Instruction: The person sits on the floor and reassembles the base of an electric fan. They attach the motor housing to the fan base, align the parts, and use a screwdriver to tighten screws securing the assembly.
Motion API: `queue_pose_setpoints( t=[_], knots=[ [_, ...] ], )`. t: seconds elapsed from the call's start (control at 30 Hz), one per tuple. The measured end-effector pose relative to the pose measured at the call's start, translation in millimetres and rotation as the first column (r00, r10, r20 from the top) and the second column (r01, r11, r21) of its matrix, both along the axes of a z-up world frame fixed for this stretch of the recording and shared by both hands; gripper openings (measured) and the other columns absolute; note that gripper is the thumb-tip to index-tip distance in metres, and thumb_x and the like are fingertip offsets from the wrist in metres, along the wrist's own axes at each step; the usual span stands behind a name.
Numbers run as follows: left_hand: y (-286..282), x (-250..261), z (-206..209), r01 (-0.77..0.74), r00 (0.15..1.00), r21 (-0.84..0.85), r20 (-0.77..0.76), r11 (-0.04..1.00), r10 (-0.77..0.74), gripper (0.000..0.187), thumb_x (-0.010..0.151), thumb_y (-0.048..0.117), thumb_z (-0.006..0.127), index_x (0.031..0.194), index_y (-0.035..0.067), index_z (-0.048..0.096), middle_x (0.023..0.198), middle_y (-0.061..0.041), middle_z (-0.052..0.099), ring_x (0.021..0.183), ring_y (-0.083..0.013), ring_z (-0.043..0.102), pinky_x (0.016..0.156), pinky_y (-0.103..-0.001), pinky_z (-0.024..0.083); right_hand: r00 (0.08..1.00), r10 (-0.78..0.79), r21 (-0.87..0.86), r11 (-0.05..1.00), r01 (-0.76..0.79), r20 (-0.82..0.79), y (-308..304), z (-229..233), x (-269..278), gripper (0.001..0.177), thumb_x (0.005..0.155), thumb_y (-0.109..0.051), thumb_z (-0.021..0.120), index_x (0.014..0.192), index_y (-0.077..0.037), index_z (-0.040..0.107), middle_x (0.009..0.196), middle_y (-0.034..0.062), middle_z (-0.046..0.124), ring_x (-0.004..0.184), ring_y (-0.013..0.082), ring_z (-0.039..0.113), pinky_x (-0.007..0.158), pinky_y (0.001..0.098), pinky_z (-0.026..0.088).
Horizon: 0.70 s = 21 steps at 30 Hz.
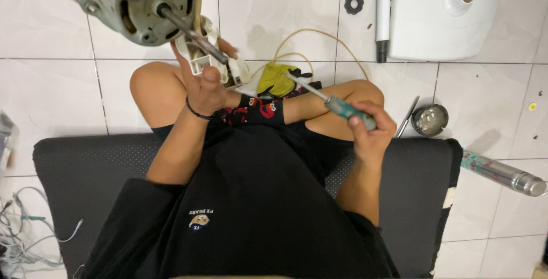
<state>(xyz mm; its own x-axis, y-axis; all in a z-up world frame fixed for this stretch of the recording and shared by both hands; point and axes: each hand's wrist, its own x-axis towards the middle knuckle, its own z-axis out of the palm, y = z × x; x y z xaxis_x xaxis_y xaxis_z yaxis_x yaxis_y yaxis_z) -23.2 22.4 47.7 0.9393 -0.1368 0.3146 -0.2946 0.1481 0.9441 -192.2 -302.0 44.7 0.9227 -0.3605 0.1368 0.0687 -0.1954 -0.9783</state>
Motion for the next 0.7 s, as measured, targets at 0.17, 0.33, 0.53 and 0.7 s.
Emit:
queue_pose_setpoints(
  t=[0.17, 0.33, 0.53, 0.7],
  knots=[
    [-7, 5, 4, -0.005, 1.000, -0.037, -0.028, 0.999, 0.004, 0.093, 0.100, 0.077, 0.048, 0.148, 0.001, 0.023, 0.104, -0.012, 0.065, 0.088, -0.0187, 0.069, 0.079, -0.034, 0.061, 0.996, -0.020, -0.189, 0.981, 0.037, 0.091, 47, 48, -13, 0.024, 0.094, -0.011, 0.078, 0.113, 0.001, 0.071, 0.100, 0.0131, 0.074, 0.081, 0.0159, 0.069, 0.070, 0.0250, 0.053],
    [-2, 4, 6, 0.007, 1.000, -0.057, -0.030, 0.998, -0.008, 0.091, 0.099, 0.081, 0.043, 0.142, 0.001, 0.043, 0.101, -0.011, 0.059, 0.088, -0.0177, 0.061, 0.076, -0.032, 0.054, 0.993, 0.053, -0.241, 0.970, -0.026, 0.105, 86, 95, -19, 0.025, 0.087, 0.001, 0.079, 0.110, 0.003, 0.069, 0.100, 0.0162, 0.073, 0.090, 0.0224, 0.074, 0.077, 0.0295, 0.058],
    [-1, 8, 11, -0.026, 0.999, -0.113, 0.017, 0.993, 0.028, 0.089, 0.098, 0.080, 0.042, 0.140, 0.002, 0.041, 0.118, -0.011, 0.050, 0.085, -0.0218, 0.061, 0.069, -0.035, 0.055, 0.959, 0.114, -0.405, 0.914, 0.001, 0.261, 119, 105, -1, 0.033, 0.081, 0.001, 0.085, 0.110, 0.004, 0.068, 0.094, 0.0155, 0.072, 0.079, 0.0228, 0.072, 0.068, 0.0297, 0.057],
    [2, 2, 14, -0.039, 0.999, -0.115, 0.008, 0.993, 0.040, 0.088, 0.099, 0.079, 0.045, 0.143, 0.003, 0.036, 0.127, -0.012, 0.047, 0.084, -0.0229, 0.059, 0.069, -0.037, 0.056, 0.943, 0.210, -0.604, 0.797, -0.011, 0.259, 132, 100, 5, 0.039, 0.086, -0.006, 0.086, 0.117, 0.003, 0.065, 0.099, 0.0115, 0.071, 0.070, 0.0213, 0.066, 0.061, 0.0303, 0.052]
  ],
)
